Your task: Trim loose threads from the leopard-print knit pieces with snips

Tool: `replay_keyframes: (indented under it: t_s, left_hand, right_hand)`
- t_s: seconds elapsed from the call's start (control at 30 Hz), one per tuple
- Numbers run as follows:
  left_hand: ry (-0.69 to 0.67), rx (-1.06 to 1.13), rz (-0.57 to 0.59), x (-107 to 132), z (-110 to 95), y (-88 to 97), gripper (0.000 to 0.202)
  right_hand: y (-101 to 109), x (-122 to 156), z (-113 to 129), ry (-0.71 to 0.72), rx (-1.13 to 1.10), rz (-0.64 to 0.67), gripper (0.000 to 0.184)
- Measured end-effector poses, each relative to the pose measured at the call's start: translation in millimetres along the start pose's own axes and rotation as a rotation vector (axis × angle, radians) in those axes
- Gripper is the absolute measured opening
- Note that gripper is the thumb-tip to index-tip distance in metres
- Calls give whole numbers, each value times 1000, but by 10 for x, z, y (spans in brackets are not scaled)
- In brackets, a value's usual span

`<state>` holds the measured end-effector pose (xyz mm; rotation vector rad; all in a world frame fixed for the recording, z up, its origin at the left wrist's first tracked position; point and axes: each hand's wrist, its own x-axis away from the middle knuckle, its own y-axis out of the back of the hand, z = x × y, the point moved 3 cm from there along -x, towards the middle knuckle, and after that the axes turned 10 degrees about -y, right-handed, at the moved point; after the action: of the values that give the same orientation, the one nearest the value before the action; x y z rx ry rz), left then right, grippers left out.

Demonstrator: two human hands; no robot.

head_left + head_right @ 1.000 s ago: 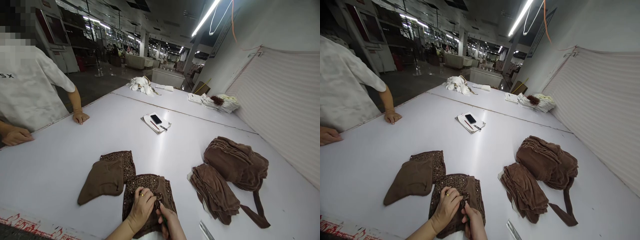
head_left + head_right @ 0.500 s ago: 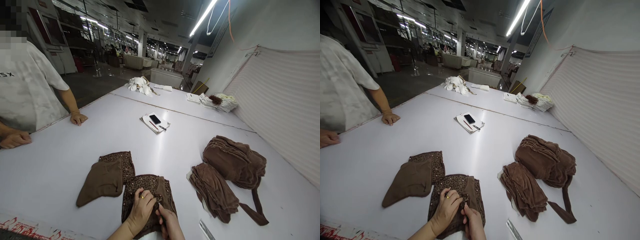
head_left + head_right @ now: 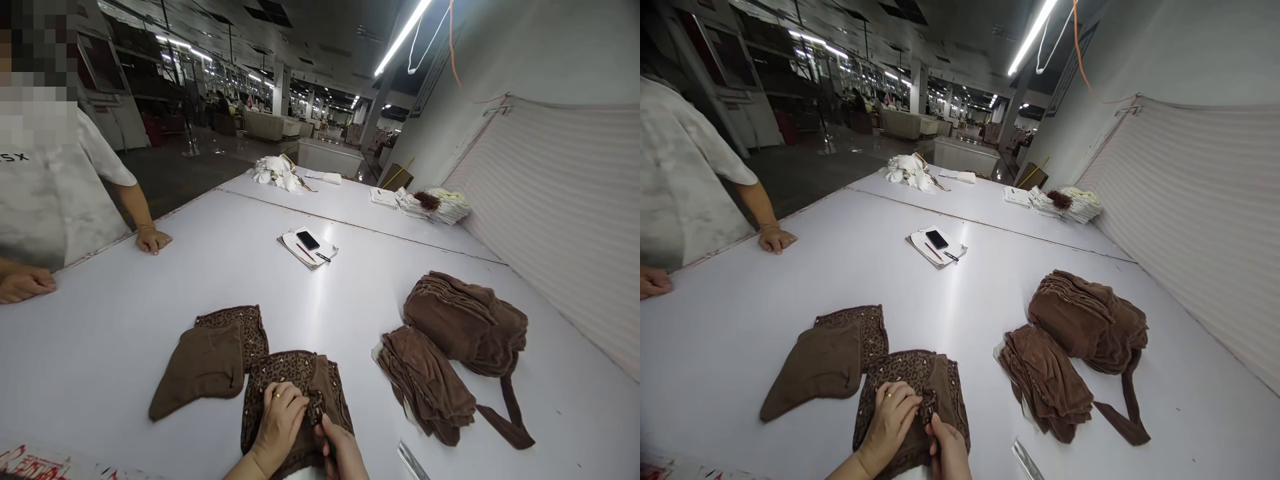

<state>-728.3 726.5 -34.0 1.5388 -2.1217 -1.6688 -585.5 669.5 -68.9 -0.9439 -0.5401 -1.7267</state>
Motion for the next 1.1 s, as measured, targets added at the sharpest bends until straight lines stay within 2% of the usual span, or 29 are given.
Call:
replay_keyframes:
  t_s: [0.1, 0.17, 0.3, 0.43, 0.53, 0.67, 0.8, 0.93, 1.1]
  left_hand:
    - [151, 96, 44, -3, 81, -46, 18]
    - [213, 151, 55, -21, 120, -87, 19]
    - [178, 134, 85, -7, 131, -142, 21]
    - [36, -85, 149, 275, 142, -127, 65]
    - [-53, -181, 217, 616, 230, -127, 56]
    - [-42, -202, 284, 900, 382, -126, 39]
    - [23, -113, 358, 906, 388, -96, 31]
    - [139, 21, 353, 831, 335, -75, 26]
    - [502, 306, 292, 629, 387, -24, 12]
  right_hand:
    - [62, -21, 106, 314, -29, -141, 48]
    - [48, -63, 181, 436, 6, -213, 44]
    - [-41, -224, 263, 369, 54, -190, 31]
    - [68, -331, 257, 370, 43, -206, 18]
    - [223, -406, 180, 340, 36, -193, 19]
    - [336, -498, 68, 293, 19, -166, 22]
    - [335, -525, 34, 231, 7, -126, 23]
    - [320, -484, 85, 161, 27, -81, 27]
    - [254, -347, 224, 163, 34, -18, 31]
